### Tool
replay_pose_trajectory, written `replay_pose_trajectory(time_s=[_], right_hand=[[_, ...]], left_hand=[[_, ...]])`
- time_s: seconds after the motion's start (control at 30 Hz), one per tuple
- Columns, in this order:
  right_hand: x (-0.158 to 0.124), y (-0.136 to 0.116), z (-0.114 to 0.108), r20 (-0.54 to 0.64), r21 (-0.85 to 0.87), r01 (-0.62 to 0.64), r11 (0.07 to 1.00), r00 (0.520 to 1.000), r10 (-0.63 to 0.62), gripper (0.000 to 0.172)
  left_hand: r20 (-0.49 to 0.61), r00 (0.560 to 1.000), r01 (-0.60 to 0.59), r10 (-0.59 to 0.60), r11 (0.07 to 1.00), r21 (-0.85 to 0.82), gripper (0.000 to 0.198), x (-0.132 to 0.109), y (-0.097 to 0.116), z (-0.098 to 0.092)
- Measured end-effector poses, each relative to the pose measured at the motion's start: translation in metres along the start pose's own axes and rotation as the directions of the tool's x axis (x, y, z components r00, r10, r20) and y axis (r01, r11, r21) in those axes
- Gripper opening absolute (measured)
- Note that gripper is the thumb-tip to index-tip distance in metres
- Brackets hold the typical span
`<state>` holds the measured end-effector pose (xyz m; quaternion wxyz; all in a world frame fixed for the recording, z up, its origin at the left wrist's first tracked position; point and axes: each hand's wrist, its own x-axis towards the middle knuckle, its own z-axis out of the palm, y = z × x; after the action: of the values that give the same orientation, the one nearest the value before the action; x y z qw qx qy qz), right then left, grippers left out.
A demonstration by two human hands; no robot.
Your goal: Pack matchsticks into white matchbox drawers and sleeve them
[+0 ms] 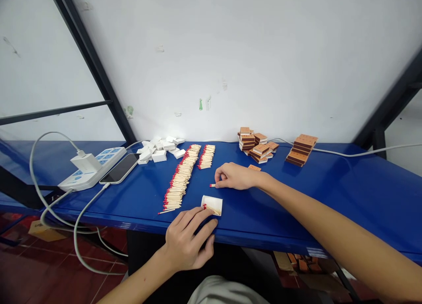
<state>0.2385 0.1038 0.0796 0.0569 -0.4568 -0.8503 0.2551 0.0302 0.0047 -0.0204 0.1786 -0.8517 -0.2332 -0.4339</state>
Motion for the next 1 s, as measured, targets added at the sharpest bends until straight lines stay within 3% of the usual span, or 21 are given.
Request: replay_pose_trajectory(time_s=[0.1, 0.33, 0.7, 0.87, 1.0], right_hand=[[-0.0032, -0.0034, -0.0035, 0.042, 0.004, -0.024, 1.000, 0.999, 0.024, 0.033], [-0.0047, -0.0090, 0.0002, -0.007, -0.107, -0.050, 0.993, 0.999, 0.050, 0.024], [-0.0033, -0.0018, 0.0034, -0.029, -0.141, -0.001, 0.990, 1.000, -0.003, 0.030], [-0.0055, -0.0053, -0.0007, 0.055, -0.064, -0.009, 0.998, 0.998, 0.013, 0.028], [-0.0090, -0.0062, -0.0049, 0.081, -0.094, -0.062, 0.994, 0.994, 0.069, 0.024]], left_hand=[[0.002, 1.000, 0.002, -0.002, 1.000, -0.001, 0.025, 0.0001, 0.0002, -0.0004], [0.072, 0.997, 0.026, -0.027, 1.000, 0.014, 0.027, 0.0027, 0.0019, -0.0043], [0.085, 0.996, 0.031, -0.034, 0.999, 0.035, 0.029, 0.0008, 0.0022, -0.0035], [0.087, 0.996, 0.025, -0.028, 0.999, 0.037, 0.028, 0.0007, 0.0021, -0.0039], [0.085, 0.996, 0.022, -0.025, 0.999, 0.036, 0.028, 0.0004, 0.0016, -0.0033]])
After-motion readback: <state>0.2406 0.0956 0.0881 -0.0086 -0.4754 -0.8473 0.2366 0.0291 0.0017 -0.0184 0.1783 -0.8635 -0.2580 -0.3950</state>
